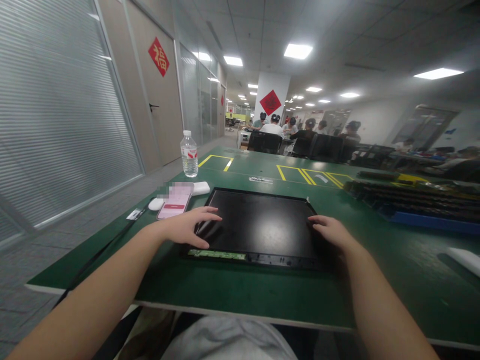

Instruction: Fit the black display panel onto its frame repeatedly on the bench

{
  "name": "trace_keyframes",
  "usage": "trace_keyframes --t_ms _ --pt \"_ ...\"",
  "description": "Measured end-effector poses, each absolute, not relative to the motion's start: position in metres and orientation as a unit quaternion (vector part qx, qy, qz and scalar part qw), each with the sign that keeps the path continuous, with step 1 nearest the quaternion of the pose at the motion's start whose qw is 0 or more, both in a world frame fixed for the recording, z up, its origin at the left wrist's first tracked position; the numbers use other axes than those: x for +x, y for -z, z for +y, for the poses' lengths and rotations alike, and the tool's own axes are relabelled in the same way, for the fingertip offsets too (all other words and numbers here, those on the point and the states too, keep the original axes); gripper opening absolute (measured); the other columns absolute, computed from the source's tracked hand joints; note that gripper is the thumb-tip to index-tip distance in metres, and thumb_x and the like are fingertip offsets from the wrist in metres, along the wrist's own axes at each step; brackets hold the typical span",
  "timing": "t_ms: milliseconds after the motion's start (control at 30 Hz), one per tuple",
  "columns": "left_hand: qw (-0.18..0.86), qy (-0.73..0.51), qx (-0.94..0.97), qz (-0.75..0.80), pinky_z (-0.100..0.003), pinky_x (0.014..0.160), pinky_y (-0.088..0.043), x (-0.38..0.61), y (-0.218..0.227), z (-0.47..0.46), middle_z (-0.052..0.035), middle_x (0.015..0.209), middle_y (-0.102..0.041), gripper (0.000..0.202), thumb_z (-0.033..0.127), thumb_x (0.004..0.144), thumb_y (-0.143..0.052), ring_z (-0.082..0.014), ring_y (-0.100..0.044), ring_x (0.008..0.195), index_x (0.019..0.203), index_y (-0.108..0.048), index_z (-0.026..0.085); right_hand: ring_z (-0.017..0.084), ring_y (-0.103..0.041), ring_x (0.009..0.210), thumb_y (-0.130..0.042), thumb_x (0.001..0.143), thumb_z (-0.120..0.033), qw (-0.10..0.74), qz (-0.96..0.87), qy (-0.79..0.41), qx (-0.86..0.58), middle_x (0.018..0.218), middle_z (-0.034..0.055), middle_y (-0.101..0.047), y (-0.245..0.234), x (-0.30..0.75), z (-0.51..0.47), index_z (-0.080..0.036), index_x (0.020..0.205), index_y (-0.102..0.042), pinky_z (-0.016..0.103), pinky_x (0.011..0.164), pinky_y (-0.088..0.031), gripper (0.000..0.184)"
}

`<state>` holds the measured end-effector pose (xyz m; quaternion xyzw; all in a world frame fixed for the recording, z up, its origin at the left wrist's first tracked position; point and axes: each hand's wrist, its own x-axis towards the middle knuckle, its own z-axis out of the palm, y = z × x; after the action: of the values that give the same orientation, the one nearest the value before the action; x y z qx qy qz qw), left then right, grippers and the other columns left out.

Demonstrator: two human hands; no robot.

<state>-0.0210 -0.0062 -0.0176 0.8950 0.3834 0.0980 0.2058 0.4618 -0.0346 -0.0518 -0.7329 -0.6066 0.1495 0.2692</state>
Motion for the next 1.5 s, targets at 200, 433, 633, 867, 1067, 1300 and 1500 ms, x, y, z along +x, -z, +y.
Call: trace_keyframes --t_ms 200,433,633,867,1067,1300,1500 --pt "0.201 -0.088 0.907 0.358 -0.042 0.114 -0.034 -0.017 0.015 -0.008 -0.0090 0.157 -0.040 0.077 0.040 0.066 -0.081 -0.0327 -0.042 0.139 0.138 -0.056 0.030 0.023 -0.067 0.104 -0.060 0.077 -0.021 0.268 -0.613 -0.155 -0.727 0.107 0.0041 -0.075 0.052 0.461 -0.035 -0.023 0.098 -0.078 0.031 0.096 -0.047 0.028" --pt "0.215 -0.121 0.916 0.316 -0.041 0.113 -0.034 -0.011 0.011 -0.012 -0.0066 0.151 -0.048 0.069 0.033 0.068 -0.079 -0.0301 -0.046 0.137 0.134 -0.059 0.030 0.022 -0.068 0.103 -0.060 0.077 -0.021 0.277 -0.600 -0.167 -0.732 0.105 0.0040 -0.076 0.051 0.459 -0.036 -0.023 0.099 -0.077 0.030 0.094 -0.048 0.028" --pt "0.216 -0.122 0.921 0.302 -0.039 0.113 -0.034 -0.011 0.013 -0.011 -0.0062 0.151 -0.048 0.068 0.028 0.069 -0.077 -0.0290 -0.046 0.137 0.134 -0.059 0.029 0.022 -0.068 0.102 -0.060 0.077 -0.022 0.278 -0.612 -0.165 -0.722 0.104 0.0041 -0.076 0.052 0.462 -0.035 -0.023 0.097 -0.077 0.030 0.093 -0.048 0.027" --pt "0.228 -0.131 0.918 0.296 -0.040 0.114 -0.033 -0.010 0.014 -0.011 -0.0058 0.150 -0.051 0.065 0.024 0.068 -0.075 -0.0291 -0.047 0.136 0.132 -0.062 0.030 0.021 -0.069 0.100 -0.059 0.076 -0.017 0.279 -0.601 -0.169 -0.729 0.101 0.0028 -0.076 0.050 0.460 -0.035 -0.023 0.097 -0.077 0.029 0.092 -0.048 0.028" --pt "0.230 -0.128 0.914 0.307 -0.041 0.114 -0.033 -0.010 0.013 -0.013 -0.0062 0.149 -0.051 0.064 0.025 0.068 -0.076 -0.0290 -0.047 0.135 0.131 -0.062 0.029 0.022 -0.068 0.102 -0.061 0.077 -0.022 0.271 -0.611 -0.168 -0.724 0.104 0.0036 -0.076 0.051 0.462 -0.035 -0.023 0.097 -0.077 0.030 0.093 -0.048 0.025" --pt "0.197 -0.146 0.890 0.385 -0.042 0.111 -0.037 -0.012 0.021 -0.002 -0.0102 0.146 -0.053 0.055 0.049 0.079 -0.066 -0.0304 -0.051 0.131 0.128 -0.064 0.024 0.021 -0.068 0.100 -0.059 0.078 -0.024 0.319 -0.589 -0.128 -0.732 0.102 0.0035 -0.076 0.050 0.464 -0.035 -0.023 0.096 -0.076 0.029 0.090 -0.049 0.025" --pt "0.095 -0.145 0.858 0.484 -0.046 0.113 -0.034 -0.014 0.035 0.014 -0.0220 0.144 -0.050 0.057 0.043 0.084 -0.050 -0.0358 -0.048 0.133 0.129 -0.063 0.010 0.026 -0.068 0.091 -0.060 0.076 -0.023 0.240 -0.515 -0.092 -0.818 0.098 0.0071 -0.076 0.045 0.474 -0.036 -0.022 0.097 -0.078 0.033 0.078 -0.050 0.028"
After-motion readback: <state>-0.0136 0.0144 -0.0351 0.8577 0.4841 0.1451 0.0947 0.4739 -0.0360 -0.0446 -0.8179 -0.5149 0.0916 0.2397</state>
